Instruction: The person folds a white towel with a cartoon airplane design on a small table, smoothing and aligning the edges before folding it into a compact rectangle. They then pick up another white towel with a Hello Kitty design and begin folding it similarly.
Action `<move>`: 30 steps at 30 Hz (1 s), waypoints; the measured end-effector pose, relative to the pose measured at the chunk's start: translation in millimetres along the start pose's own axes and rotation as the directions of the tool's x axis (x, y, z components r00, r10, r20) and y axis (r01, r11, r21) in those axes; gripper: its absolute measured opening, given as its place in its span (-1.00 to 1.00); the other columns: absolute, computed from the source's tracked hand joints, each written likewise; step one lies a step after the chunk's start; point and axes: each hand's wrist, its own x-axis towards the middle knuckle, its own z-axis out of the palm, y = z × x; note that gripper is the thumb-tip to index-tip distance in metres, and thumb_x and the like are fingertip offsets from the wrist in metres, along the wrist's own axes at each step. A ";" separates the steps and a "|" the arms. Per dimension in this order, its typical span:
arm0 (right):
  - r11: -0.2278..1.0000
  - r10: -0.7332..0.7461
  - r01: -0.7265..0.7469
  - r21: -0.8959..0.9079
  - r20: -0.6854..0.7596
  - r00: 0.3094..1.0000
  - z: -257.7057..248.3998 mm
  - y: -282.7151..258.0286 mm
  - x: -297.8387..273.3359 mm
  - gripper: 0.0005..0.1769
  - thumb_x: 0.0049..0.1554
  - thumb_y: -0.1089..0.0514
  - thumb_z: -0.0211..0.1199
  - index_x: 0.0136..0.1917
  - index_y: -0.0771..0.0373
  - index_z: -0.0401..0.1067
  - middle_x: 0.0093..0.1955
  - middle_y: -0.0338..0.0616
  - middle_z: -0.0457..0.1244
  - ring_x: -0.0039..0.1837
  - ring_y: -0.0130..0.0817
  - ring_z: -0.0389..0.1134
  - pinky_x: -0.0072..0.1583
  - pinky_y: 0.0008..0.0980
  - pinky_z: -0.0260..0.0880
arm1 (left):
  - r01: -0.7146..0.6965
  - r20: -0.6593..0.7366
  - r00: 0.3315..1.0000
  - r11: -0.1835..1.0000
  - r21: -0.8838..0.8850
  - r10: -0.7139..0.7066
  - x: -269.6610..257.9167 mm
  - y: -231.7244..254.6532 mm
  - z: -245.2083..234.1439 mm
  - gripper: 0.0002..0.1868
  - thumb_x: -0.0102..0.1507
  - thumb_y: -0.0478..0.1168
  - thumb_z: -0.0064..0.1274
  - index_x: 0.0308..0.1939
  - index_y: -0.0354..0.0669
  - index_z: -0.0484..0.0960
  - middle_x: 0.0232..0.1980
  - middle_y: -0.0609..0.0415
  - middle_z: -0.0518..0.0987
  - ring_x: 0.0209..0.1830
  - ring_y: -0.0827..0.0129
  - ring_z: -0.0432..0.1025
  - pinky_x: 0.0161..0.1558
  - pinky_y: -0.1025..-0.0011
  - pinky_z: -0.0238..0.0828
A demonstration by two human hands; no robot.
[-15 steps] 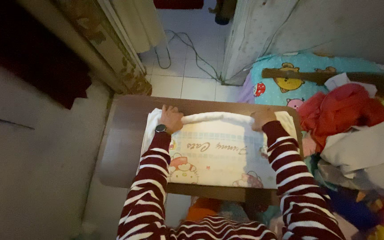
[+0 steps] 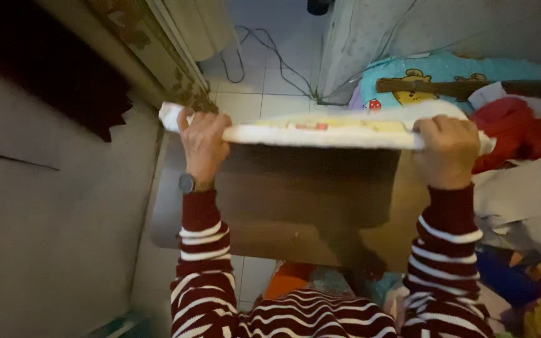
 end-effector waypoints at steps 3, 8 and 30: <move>0.995 -0.080 0.079 0.053 0.000 0.997 9.0 -13.9 -30.2 -0.87 -0.01 0.29 0.37 -0.22 0.16 0.44 -0.26 -0.09 0.23 -0.12 -0.05 0.30 0.01 -0.06 0.23 | -0.067 0.047 0.996 0.993 -0.093 0.071 -27.1 7.5 -7.6 -0.72 0.16 -0.53 0.18 -0.30 0.02 0.70 -0.31 0.17 0.67 -0.21 0.37 0.52 0.37 0.03 0.15; 0.998 -0.052 0.031 0.048 0.531 0.846 66.9 -46.7 -116.8 -0.80 -0.10 0.26 0.29 -0.16 0.06 0.51 -0.24 -0.12 0.31 -0.09 -0.10 0.36 0.09 -0.07 0.29 | 0.070 0.757 0.650 0.997 0.032 -0.070 -93.6 21.2 15.0 -0.65 0.03 -0.09 0.38 -0.11 0.13 0.71 -0.12 0.12 0.67 -0.02 0.18 0.49 0.38 -0.20 -0.14; 0.874 0.470 -0.476 -0.099 0.424 0.775 185.2 -59.3 -182.3 -0.12 0.25 -0.31 0.05 0.64 0.18 -0.05 0.69 0.18 -0.23 0.67 0.07 -0.27 0.52 0.23 -0.41 | 0.304 0.540 0.786 0.949 0.088 -0.301 -161.9 57.7 149.3 -0.11 0.32 0.44 -0.26 0.56 0.00 0.16 0.65 -0.14 -0.04 0.65 -0.03 -0.23 0.48 -0.26 -0.45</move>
